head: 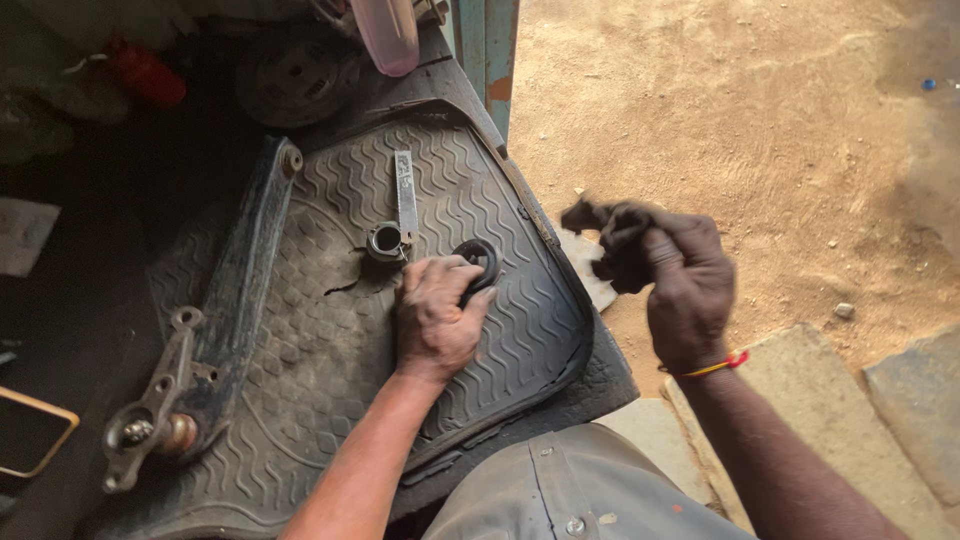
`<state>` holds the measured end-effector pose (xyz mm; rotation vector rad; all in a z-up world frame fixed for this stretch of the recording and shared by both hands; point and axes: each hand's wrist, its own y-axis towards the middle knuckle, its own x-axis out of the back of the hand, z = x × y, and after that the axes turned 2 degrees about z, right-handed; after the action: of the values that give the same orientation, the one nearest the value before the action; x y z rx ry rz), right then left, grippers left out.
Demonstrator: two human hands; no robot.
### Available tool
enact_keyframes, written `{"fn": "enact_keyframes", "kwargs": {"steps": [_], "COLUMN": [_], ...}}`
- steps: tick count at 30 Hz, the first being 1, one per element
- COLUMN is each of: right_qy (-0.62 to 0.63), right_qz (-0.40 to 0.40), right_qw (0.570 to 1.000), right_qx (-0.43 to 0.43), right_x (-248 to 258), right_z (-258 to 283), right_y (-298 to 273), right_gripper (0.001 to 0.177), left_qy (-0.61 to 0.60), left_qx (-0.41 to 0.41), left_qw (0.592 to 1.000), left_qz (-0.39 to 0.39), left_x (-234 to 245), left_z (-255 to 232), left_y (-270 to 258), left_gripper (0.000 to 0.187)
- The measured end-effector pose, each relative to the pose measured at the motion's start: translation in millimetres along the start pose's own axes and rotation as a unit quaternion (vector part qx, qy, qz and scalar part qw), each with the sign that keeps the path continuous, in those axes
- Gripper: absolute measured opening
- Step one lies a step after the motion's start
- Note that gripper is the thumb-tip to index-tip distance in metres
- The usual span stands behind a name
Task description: The person cleans a cylindrical metal part by scraping its interior with a flat metal tool and wiping it with a cloth. They then use a small pointed tool to scrape the inner surface of the part and wipe it again. Finally, they scrape the interior of a second cylindrical part with the flat tool and wipe it with the cloth.
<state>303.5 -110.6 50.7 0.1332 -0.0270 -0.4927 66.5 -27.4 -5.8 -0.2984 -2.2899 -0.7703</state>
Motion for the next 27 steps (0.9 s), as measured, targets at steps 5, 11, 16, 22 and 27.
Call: {"fn": "enact_keyframes", "kwargs": {"steps": [5, 11, 16, 22, 27], "right_qy": [0.115, 0.117, -0.119, -0.117, -0.069], "right_qz": [0.010, 0.083, 0.182, 0.146, 0.146], "right_qw": [0.992, 0.987, 0.967, 0.982, 0.983], "right_qx": [-0.046, -0.069, 0.133, 0.007, -0.084], "right_x": [-23, -67, -112, -121, -123], "right_z": [4, -17, -39, -56, -67], "right_y": [4, 6, 0, 16, 50], "right_gripper": [0.025, 0.024, 0.023, 0.013, 0.014], "left_qy": [-0.129, -0.161, -0.149, -0.151, -0.119], "left_qx": [0.065, 0.100, 0.047, 0.048, 0.027], "left_qw": [0.989, 0.982, 0.988, 0.987, 0.992], "left_qz": [0.017, 0.025, 0.010, -0.001, 0.016], "left_x": [8, 12, 12, 14, 13], "left_z": [16, 17, 18, 21, 17], "left_y": [-16, -21, -18, -18, -12], "left_gripper": [0.029, 0.035, 0.031, 0.022, 0.029]}}
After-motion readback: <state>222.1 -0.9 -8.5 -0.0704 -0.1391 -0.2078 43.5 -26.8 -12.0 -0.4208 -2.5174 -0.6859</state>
